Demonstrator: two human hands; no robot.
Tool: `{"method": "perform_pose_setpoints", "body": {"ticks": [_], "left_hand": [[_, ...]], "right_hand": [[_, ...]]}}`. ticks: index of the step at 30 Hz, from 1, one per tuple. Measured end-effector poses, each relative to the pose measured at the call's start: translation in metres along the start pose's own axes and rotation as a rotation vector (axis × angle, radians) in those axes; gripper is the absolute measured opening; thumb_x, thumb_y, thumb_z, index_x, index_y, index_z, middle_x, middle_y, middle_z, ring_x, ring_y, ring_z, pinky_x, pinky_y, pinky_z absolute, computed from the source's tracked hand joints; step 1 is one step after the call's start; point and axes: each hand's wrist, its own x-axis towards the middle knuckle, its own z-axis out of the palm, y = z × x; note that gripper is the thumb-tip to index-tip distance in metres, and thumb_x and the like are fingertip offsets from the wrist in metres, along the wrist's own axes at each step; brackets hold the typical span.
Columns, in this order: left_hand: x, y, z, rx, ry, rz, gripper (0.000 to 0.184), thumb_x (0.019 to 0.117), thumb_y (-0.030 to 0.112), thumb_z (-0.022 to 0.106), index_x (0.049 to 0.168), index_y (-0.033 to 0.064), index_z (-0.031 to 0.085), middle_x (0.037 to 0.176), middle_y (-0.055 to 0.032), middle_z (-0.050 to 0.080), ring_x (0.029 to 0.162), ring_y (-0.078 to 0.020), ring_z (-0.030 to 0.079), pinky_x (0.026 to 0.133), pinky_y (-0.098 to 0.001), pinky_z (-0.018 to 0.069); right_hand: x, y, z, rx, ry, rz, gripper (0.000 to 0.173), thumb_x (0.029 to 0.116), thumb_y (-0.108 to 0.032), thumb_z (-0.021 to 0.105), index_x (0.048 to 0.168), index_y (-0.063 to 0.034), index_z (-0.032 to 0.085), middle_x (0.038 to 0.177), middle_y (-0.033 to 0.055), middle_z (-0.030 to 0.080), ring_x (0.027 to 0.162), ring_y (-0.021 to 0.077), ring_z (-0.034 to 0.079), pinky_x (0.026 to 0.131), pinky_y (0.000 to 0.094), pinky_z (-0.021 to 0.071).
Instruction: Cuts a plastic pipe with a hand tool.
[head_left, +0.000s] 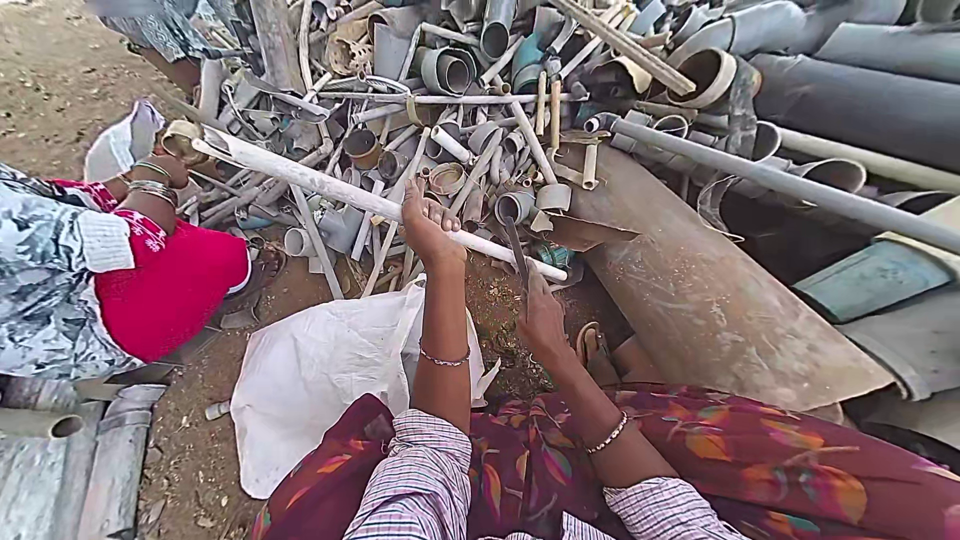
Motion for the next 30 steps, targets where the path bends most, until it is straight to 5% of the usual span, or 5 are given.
{"method": "perform_pose_setpoints", "body": {"ticks": [7, 10, 17, 24, 30], "left_hand": [[-0.014, 0.007, 0.005, -0.03, 0.043, 0.104, 0.055, 0.1139, 0.027, 0.027, 0.059, 0.021, 0.028, 0.041, 0.0066, 0.026, 0.031, -0.0062, 0.029, 0.035, -0.0195, 0.0312], [-0.021, -0.001, 0.004, -0.018, 0.06, 0.108, 0.056, 0.114, 0.028, 0.028, 0.059, 0.0212, 0.028, 0.041, 0.0068, 0.025, 0.032, -0.0065, 0.03, 0.036, -0.0208, 0.0326], [-0.019, -0.003, 0.002, 0.035, 0.091, 0.082, 0.052, 0.1136, 0.032, 0.032, 0.062, 0.0214, 0.029, 0.043, 0.0072, 0.024, 0.033, -0.0064, 0.029, 0.037, -0.0207, 0.0324], [-0.027, -0.018, -0.002, -0.081, -0.216, 0.091, 0.056, 0.1125, 0.021, 0.024, 0.057, 0.0217, 0.028, 0.04, 0.0076, 0.025, 0.032, -0.0055, 0.029, 0.038, -0.0201, 0.0314], [-0.025, -0.03, -0.007, -0.084, -0.315, 0.062, 0.055, 0.112, 0.022, 0.022, 0.057, 0.022, 0.029, 0.041, 0.0078, 0.027, 0.033, -0.0057, 0.029, 0.039, -0.0201, 0.031]], "right_hand": [[0.007, 0.009, -0.006, -0.074, -0.125, 0.221, 0.078, 0.1028, -0.003, 0.047, 0.164, -0.003, -0.002, 0.11, 0.0271, 0.068, 0.102, 0.0422, 0.069, 0.096, 0.0538, 0.0509], [-0.005, -0.018, -0.003, -0.028, -0.18, 0.039, 0.083, 0.0968, 0.003, 0.049, 0.165, -0.0065, 0.003, 0.121, 0.0285, 0.066, 0.105, 0.044, 0.068, 0.095, 0.0562, 0.0498], [0.011, 0.014, -0.003, -0.051, -0.168, 0.234, 0.08, 0.101, 0.001, 0.045, 0.166, -0.0114, 0.001, 0.125, 0.0258, 0.066, 0.113, 0.0417, 0.066, 0.1, 0.0543, 0.0488], [0.013, 0.011, -0.005, -0.054, -0.244, 0.215, 0.088, 0.099, 0.001, 0.05, 0.167, -0.0229, 0.0, 0.121, 0.0267, 0.067, 0.11, 0.0449, 0.066, 0.098, 0.0588, 0.048], [0.003, -0.006, 0.0, -0.008, -0.115, 0.081, 0.082, 0.0971, 0.002, 0.048, 0.166, -0.0079, 0.003, 0.107, 0.0267, 0.071, 0.099, 0.0441, 0.07, 0.091, 0.0564, 0.0513]]}}
